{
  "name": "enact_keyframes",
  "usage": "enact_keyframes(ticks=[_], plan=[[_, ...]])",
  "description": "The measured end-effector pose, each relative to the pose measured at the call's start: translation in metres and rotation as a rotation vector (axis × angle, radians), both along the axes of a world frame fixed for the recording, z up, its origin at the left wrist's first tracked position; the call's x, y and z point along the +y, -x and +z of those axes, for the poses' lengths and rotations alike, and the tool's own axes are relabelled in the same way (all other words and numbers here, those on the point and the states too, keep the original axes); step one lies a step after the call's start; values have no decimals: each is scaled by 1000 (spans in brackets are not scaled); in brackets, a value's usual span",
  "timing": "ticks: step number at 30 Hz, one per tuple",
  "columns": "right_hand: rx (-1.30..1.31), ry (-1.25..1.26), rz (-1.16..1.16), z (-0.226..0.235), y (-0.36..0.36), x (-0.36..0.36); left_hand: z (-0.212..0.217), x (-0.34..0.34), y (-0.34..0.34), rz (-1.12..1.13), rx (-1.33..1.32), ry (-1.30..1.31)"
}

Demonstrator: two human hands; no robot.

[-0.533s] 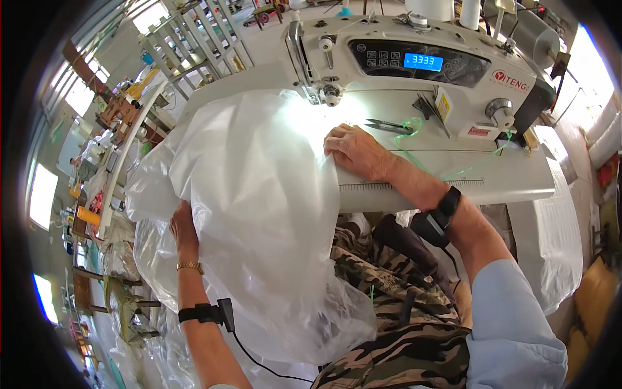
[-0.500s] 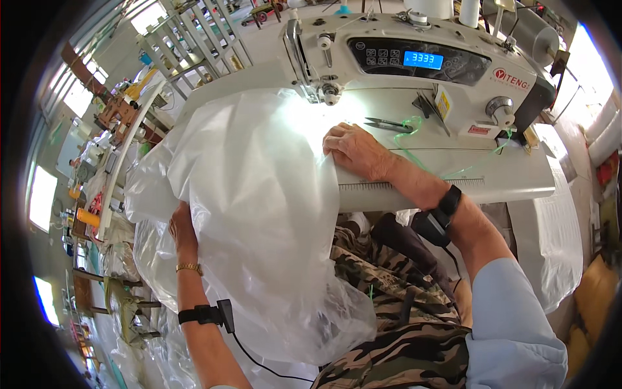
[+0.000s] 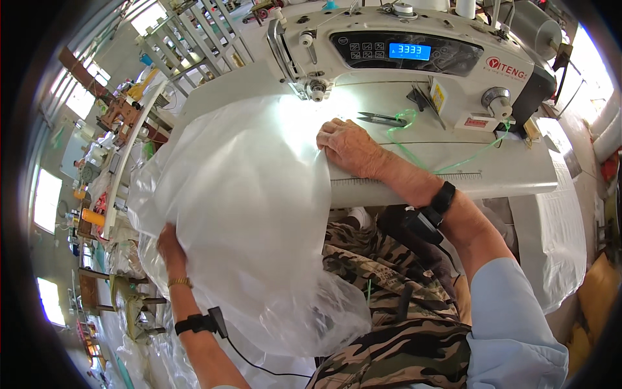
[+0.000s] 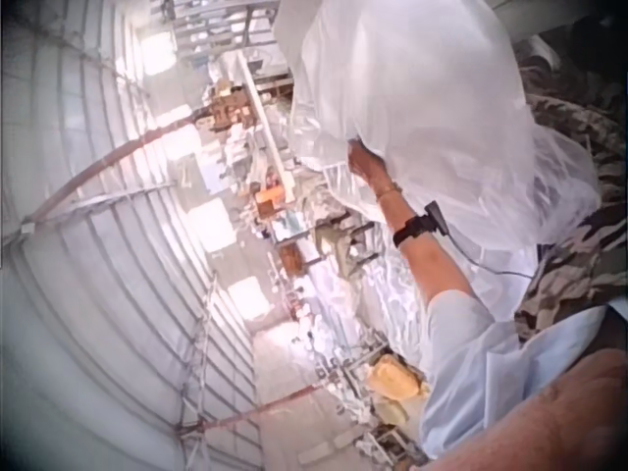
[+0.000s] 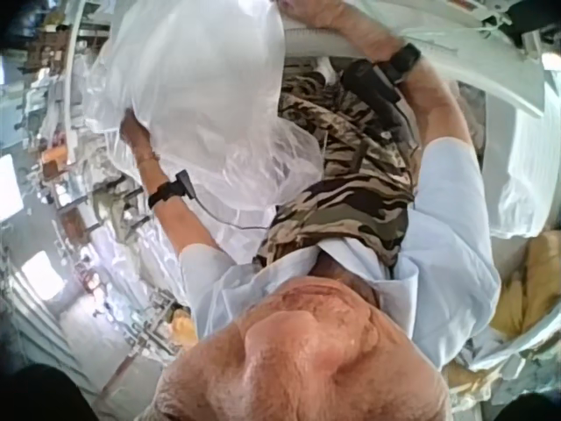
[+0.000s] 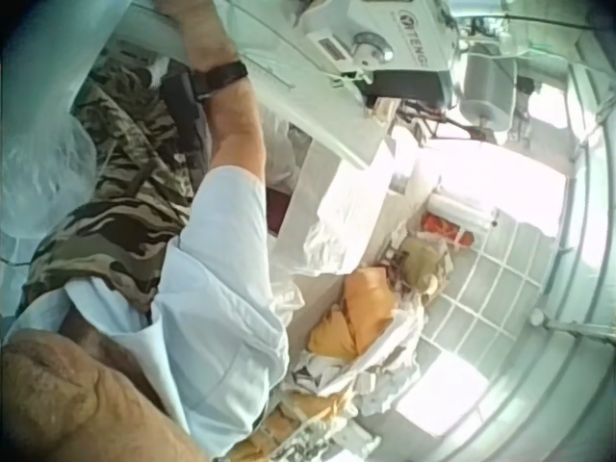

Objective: Sewing large white plastic sheets together using an industrial sewing machine

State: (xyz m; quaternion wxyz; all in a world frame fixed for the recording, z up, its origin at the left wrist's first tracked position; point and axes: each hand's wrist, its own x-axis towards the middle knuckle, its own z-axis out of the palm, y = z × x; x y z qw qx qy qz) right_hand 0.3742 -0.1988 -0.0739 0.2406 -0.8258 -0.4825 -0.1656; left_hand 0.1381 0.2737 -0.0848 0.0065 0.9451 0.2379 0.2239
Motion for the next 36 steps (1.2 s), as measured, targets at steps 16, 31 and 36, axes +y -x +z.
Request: enact_keyframes(ticks=[16,31,36], plan=[[-326,-115,13,-8,76,-27,114,-143,22,-376,-18,-255],[-91,34,563,-69,178,-5,-40,-170,146,-355,561,-437],[-118,68,583,-65,189,8,42,-56,174,-318,514,-739]])
